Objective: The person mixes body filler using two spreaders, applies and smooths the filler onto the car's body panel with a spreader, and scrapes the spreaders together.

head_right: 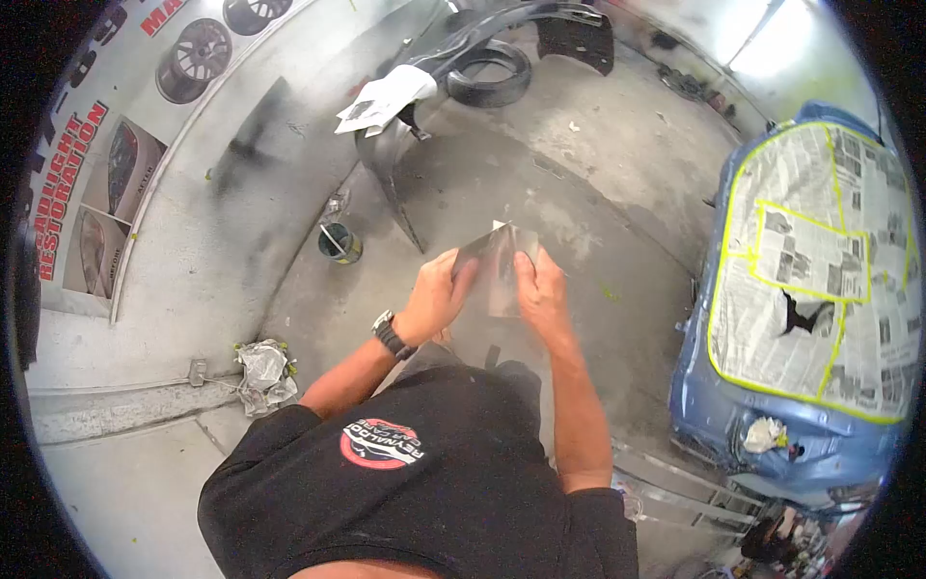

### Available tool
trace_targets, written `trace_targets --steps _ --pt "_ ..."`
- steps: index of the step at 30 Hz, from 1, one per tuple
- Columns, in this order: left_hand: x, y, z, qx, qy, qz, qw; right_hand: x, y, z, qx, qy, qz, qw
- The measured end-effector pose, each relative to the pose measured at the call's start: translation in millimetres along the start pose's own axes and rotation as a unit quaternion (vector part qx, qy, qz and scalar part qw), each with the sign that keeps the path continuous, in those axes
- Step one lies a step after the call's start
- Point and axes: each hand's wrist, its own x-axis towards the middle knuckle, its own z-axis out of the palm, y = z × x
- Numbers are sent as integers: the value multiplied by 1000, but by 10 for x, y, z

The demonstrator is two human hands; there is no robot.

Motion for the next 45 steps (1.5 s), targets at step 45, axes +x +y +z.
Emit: trace_targets --steps 45 --pt "4878 -1648 1065 -520 108 -240 813 3923 -20 -855 -253 143 -274 917"
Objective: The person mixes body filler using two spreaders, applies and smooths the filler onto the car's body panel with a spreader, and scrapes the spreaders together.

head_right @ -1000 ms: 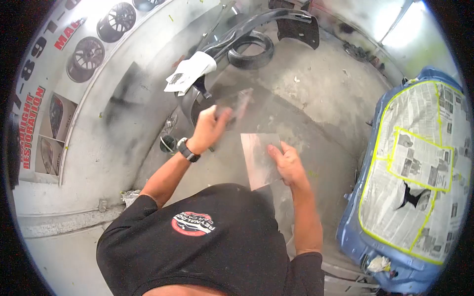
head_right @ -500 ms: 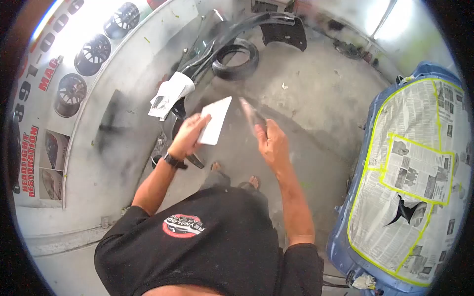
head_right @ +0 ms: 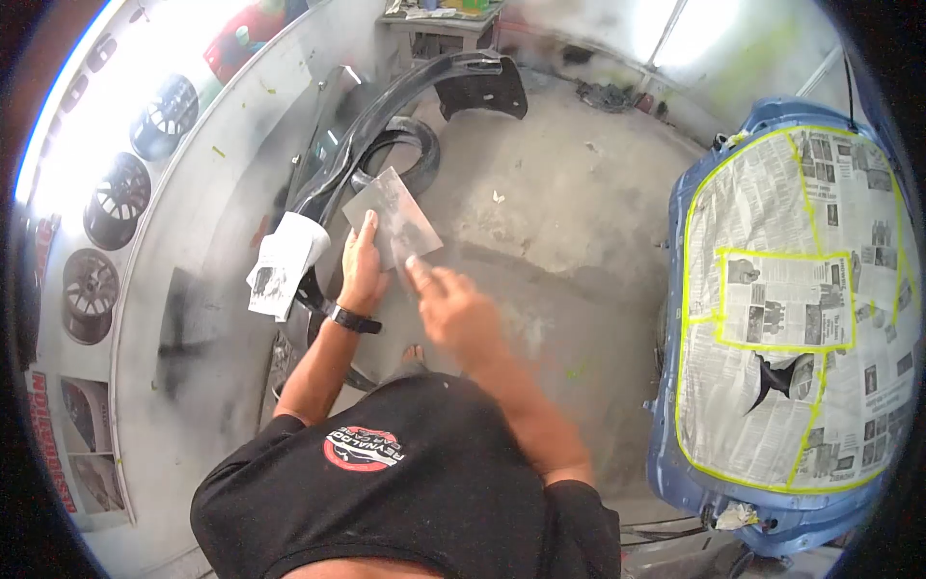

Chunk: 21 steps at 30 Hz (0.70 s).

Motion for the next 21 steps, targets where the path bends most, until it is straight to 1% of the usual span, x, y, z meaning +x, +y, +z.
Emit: trace_targets --steps 2,3,5,6,9,12,13,14,15,18,19,21 --pt "122 128 77 -58 9 -19 998 123 -88 217 -28 -45 20 998" --pt "160 205 130 -66 33 -23 997 198 -93 309 -41 -68 31 996" --pt "494 149 -197 -46 14 -54 997 351 -30 425 -24 -41 23 999" --pt "581 245 -219 -33 5 -71 997 422 4 486 -13 -27 20 999" --pt "729 494 -228 -65 13 -139 988 616 99 704 -40 -42 7 998" --pt "1071 448 -504 -38 -57 -173 983 813 331 893 -74 7 55 996" --pt "1164 378 -528 -9 -34 -173 984 830 354 877 -76 -5 72 995" --pt "1265 328 -529 -17 -27 -170 985 876 375 830 -78 -14 87 993" --pt "1337 311 -470 -27 -21 -165 986 934 398 789 -81 -22 100 991" --pt "1573 218 -163 -43 -18 -172 984 1014 355 892 -72 -66 57 994" --pt "1662 166 -31 -47 -20 -176 983 1015 450 992 -88 -82 68 990" --pt "1876 -7 182 26 -29 -187 982 1128 729 1009 -87 -57 95 990"
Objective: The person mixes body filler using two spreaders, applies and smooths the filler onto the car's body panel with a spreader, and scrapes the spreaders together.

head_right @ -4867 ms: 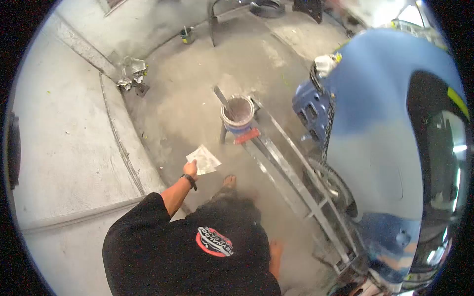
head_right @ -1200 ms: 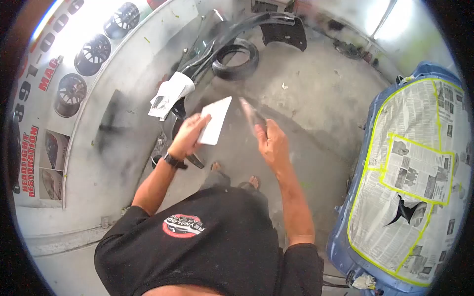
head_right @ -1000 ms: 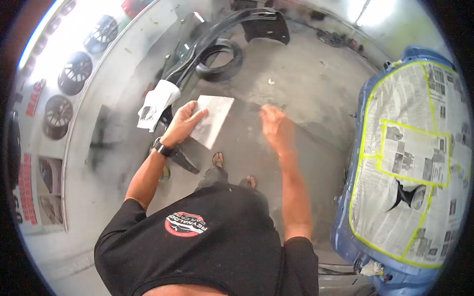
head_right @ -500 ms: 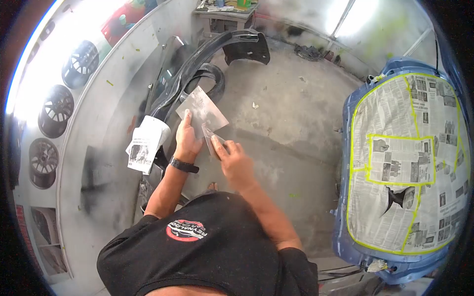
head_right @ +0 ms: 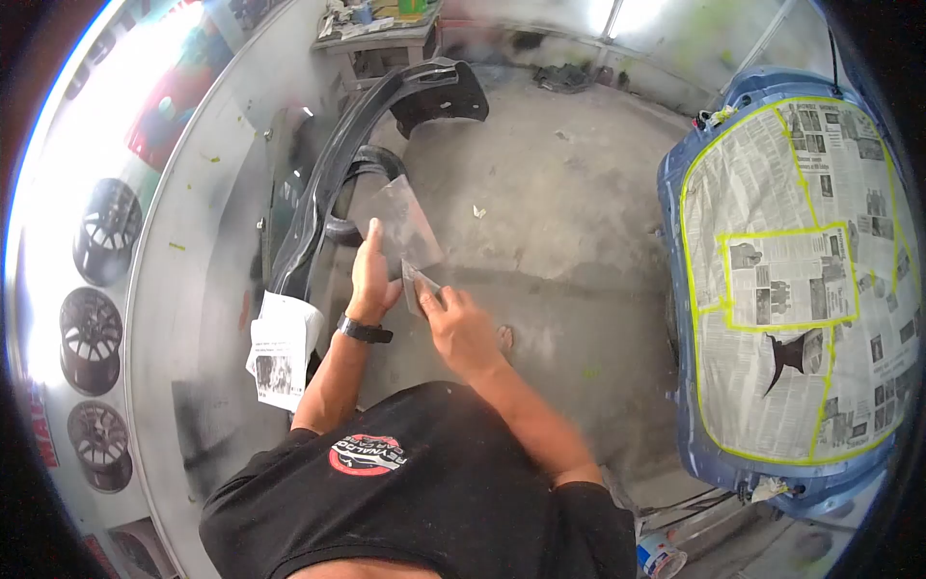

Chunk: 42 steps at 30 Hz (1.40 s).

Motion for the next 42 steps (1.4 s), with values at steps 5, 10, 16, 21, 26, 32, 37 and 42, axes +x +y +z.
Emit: trace_targets --steps 5,10,16,21,26,32,37,42 --pt "622 -263 431 330 -68 52 940 428 791 -66 31 56 55 996" --pt "1201 -325 1159 323 -95 67 939 1061 1546 -226 83 119 75 987" --pt "1650 -660 1583 431 -131 -4 893 1957 2941 -755 109 189 140 966" --pt "2534 -309 2056 -101 -52 -21 993 2002 2781 -607 8 71 23 997" --pt "3226 -318 2401 -38 -92 -50 994 2307 3220 -116 32 20 43 998" --pt "4358 -454 2643 102 -172 -79 977 3288 3845 58 26 112 116 987" --pt "5061 15 2904 346 -197 30 917 4602 4407 -21 -28 162 129 978" --pt "5878 292 2837 518 -268 321 746 5609 4826 -481 38 112 108 987"
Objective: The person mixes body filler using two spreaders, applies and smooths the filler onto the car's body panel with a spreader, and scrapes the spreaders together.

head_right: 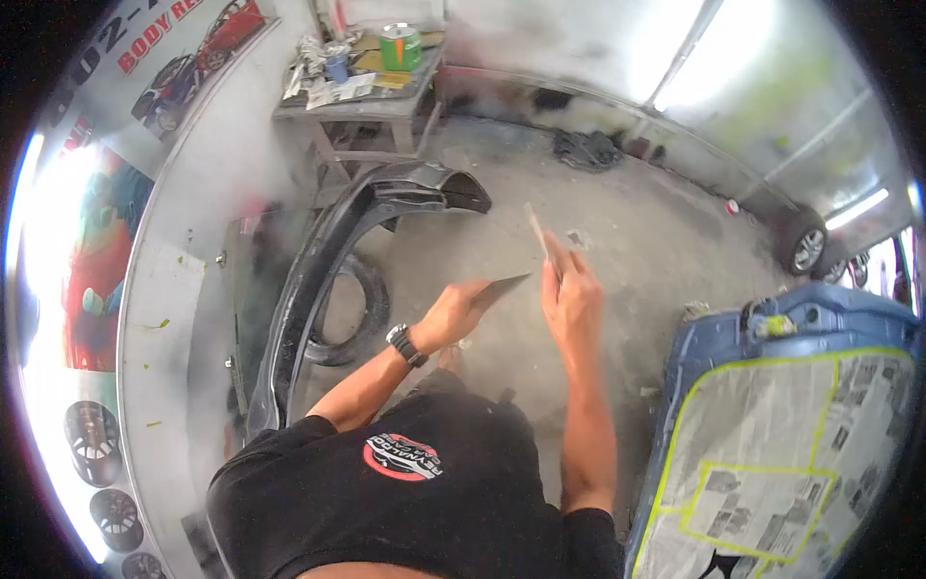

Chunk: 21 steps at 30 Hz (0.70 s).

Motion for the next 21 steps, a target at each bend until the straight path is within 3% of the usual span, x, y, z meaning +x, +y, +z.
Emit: trace_targets --steps 1,4,7,10,13,16,19,21 --pt "125 -43 -153 33 0 20 999 99 -84 -115 22 -44 -24 999" --pt "555 -103 -617 112 -11 85 990 269 318 44 13 -119 28 992" --pt "858 -317 -673 131 47 163 977 509 594 78 -45 -92 82 991" --pt "1079 -380 -646 149 -12 139 979 803 221 -7 78 -214 72 971" --pt "1376 -549 -624 147 28 133 980 956 1225 291 8 -169 192 967" --pt "1609 -503 -235 96 6 132 987 1106 1860 608 273 45 292 915" --pt "1913 -504 239 97 -70 66 991 1485 2033 672 375 148 416 815" --pt "2271 -776 409 77 -15 8 997 1604 2201 884 155 111 343 920"
